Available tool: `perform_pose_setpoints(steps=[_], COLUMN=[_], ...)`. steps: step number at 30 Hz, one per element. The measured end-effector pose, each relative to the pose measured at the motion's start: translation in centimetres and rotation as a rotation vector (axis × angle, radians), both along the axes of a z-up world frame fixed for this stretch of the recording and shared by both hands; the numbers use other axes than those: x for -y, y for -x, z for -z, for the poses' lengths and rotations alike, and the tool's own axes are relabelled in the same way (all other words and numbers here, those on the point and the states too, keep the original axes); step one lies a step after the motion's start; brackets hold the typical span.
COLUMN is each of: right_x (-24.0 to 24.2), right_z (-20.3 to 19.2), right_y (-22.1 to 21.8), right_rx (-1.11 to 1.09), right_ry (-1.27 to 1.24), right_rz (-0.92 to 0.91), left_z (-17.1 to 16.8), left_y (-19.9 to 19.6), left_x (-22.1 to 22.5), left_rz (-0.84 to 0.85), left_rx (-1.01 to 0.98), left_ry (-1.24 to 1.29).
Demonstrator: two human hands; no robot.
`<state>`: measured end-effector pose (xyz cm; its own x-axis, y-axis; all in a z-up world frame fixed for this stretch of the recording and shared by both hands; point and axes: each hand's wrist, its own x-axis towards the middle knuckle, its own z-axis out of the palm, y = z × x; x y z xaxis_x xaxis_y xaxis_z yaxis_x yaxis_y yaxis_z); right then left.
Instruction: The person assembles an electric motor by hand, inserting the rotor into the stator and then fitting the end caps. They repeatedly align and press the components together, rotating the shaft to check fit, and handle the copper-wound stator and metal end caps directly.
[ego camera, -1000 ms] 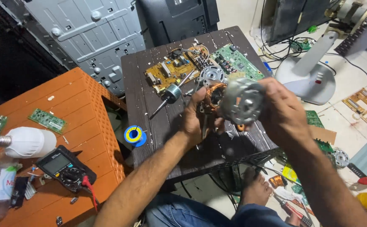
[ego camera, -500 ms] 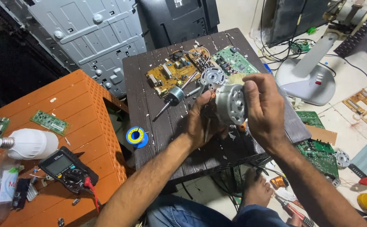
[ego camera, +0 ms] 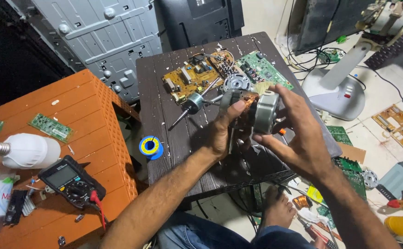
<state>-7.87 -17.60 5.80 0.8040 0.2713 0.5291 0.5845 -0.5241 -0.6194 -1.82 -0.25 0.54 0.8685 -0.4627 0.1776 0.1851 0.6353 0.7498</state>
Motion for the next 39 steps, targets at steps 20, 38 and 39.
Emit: perform_pose_setpoints(steps=[20,38,39], right_x=[0.5,0.3,0.4], right_z=[1.6,1.3,1.5], right_y=[-1.2,-0.9,-1.0], right_rx=[0.117,0.076,0.083], right_ry=[0.04,0.195,0.196], right_rz=[0.051,0.057,0.063], left_z=[0.8,1.9,1.9], left_y=[-0.4,-1.0,-0.9], left_x=[0.1,0.0,0.0], left_rz=[-0.013,0.019,-0.028], left_rx=[0.137,0.135,0.185], left_ry=[-0.022,0.044,-0.032])
